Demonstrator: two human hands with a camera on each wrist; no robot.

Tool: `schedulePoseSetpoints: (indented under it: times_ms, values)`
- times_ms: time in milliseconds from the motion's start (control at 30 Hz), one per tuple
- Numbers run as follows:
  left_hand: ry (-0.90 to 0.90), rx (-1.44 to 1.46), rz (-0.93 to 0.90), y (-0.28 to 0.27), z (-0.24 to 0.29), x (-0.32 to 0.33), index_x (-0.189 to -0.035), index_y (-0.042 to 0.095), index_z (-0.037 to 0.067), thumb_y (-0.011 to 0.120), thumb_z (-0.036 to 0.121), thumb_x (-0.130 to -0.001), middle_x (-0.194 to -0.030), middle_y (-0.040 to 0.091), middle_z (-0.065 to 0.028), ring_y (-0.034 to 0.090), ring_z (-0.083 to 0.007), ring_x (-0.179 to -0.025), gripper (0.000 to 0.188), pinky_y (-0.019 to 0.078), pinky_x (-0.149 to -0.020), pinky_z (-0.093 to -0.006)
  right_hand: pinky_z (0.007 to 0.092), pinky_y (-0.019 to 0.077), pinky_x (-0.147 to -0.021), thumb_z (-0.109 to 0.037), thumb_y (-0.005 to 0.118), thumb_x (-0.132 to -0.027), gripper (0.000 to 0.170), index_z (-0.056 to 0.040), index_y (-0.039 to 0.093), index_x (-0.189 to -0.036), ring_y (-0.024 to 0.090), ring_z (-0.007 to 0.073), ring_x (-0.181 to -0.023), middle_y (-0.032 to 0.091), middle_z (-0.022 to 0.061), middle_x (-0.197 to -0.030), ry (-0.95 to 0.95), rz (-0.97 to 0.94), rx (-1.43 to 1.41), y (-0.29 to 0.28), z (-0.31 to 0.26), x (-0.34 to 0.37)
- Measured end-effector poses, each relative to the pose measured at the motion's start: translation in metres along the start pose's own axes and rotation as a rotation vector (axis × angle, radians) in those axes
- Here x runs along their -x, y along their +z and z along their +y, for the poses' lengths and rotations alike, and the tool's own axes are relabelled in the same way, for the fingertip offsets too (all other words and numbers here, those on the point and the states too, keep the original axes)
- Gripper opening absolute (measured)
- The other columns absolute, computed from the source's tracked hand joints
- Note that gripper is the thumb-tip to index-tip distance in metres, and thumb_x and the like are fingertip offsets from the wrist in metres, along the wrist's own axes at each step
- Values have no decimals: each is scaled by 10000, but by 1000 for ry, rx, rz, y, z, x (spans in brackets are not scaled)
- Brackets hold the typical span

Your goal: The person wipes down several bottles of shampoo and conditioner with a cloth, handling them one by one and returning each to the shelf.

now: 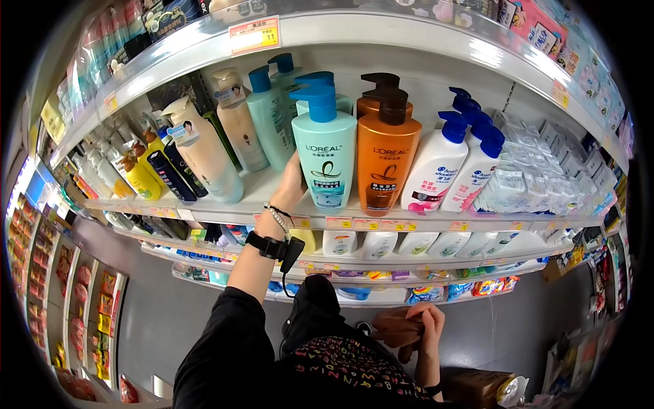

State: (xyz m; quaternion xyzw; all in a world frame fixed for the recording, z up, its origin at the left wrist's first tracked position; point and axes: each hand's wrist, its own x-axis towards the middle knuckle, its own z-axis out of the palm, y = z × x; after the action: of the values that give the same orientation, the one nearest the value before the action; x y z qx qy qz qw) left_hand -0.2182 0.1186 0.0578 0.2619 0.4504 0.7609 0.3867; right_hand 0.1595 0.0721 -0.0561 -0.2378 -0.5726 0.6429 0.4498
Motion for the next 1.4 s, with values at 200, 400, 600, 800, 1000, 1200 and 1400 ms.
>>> schedulePoseSetpoints:
  times_ms: [200,400,600,800,1000,1200,1400]
  values:
    - [12,-14,0,0,-2,1,-1188,473,5,310,311,-952,-1157,556,-124,559,-225,-1036,420,474,-876,-354,245,432,-670,-210,484,-888,292,38,569,-759,549,137,-706,600,88,-761,-1,-24,9,0,1,1]
    - [32,-70,17,2,-3,-3,-1198,470,3,312,318,-958,-1148,564,-119,568,-220,-1022,426,476,-873,-348,255,441,-687,-204,479,-890,291,41,564,-758,561,152,-722,603,96,-764,32,-31,-6,2,-3,0]
    - [16,-88,17,1,-2,-2,-1177,482,-3,319,305,-953,-1128,573,-119,576,-209,-1003,414,482,-860,-342,256,442,-691,-209,475,-894,296,41,563,-762,561,154,-728,602,97,-764,29,-39,-24,1,4,0]
    - [9,-109,18,0,-2,-2,-1172,481,-5,319,287,-946,-1117,574,-121,575,-209,-1001,404,482,-861,-344,251,438,-685,-215,475,-892,299,39,568,-764,553,144,-719,599,88,-761,24,-43,-15,1,6,-3]
    - [-26,-48,11,2,1,-2,-1180,479,-2,325,296,-947,-1155,556,-131,561,-218,-1030,409,473,-884,-355,247,436,-680,-220,483,-890,298,35,569,-763,551,138,-716,599,84,-765,31,-39,-23,-1,10,-3]
    - [-29,-47,-110,-7,-3,-6,-1308,335,77,357,329,-956,-1232,489,-88,510,-177,-1097,433,450,-919,-327,247,432,-683,-220,485,-889,294,33,569,-764,548,139,-720,596,85,-763,41,-34,-7,-1,10,-4]
    - [-16,-95,-112,-9,-3,-6,-1358,268,99,399,289,-941,-1246,475,-84,511,-166,-1096,477,453,-913,-315,252,426,-689,-231,477,-890,307,32,565,-757,544,144,-719,594,86,-756,51,-42,-14,1,11,-4]
